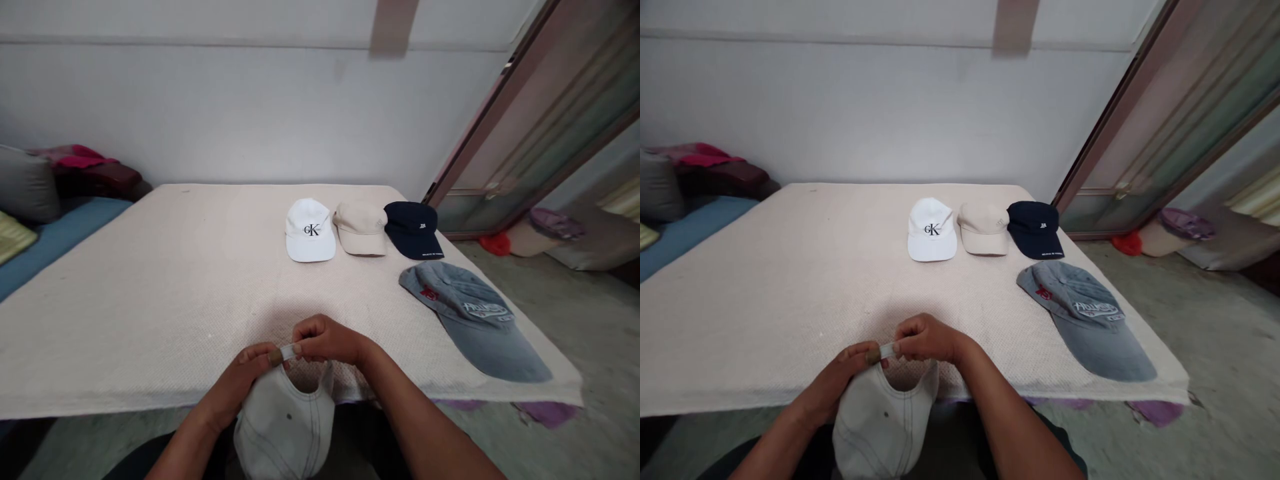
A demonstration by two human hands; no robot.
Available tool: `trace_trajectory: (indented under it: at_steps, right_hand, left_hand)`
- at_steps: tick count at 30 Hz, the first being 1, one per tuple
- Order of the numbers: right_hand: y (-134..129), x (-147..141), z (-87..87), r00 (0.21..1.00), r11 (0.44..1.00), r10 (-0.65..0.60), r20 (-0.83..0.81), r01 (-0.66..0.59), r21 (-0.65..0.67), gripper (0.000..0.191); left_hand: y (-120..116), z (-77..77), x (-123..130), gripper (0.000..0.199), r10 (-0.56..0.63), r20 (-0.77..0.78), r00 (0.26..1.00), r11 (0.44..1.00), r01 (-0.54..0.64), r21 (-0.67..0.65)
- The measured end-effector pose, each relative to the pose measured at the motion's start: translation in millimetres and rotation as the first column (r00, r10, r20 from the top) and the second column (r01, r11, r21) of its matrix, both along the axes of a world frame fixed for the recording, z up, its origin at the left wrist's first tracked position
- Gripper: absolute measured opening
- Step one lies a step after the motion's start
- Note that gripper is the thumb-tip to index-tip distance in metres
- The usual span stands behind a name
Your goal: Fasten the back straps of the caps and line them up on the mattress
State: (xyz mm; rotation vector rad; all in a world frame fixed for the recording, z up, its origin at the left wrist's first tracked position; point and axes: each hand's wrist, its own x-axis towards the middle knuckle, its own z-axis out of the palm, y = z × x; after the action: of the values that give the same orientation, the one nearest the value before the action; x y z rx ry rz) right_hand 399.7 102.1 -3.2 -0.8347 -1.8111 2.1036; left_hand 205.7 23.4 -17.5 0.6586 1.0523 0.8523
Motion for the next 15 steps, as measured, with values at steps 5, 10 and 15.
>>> trace_trajectory:
  at_steps: [5,10,15]
  right_hand:
    - [-1.1,-3.2,-3.7,0.998,0.998,-0.057,-0.02,0.058,0.036,0.009]
    - [-2.6,-3.3,-7.2,0.998,0.994,-0.056,-0.019,0.058,0.094,0.012]
    - [-2.9,-1.7,-5.4,1.0,0.994,-0.014,-0.014,0.016,0.11,0.01]
  left_hand:
    - [-0.3,4.9,2.4,0.015,0.021,-0.059,0.998,1.0,-0.022,-0.009]
    - [-0.3,7.2,2.6,0.018,0.039,-0.12,0.992,0.999,-0.039,0.008]
    - [0.7,6.9,3.0,0.02,0.048,-0.148,0.988,0.998,-0.043,0.039]
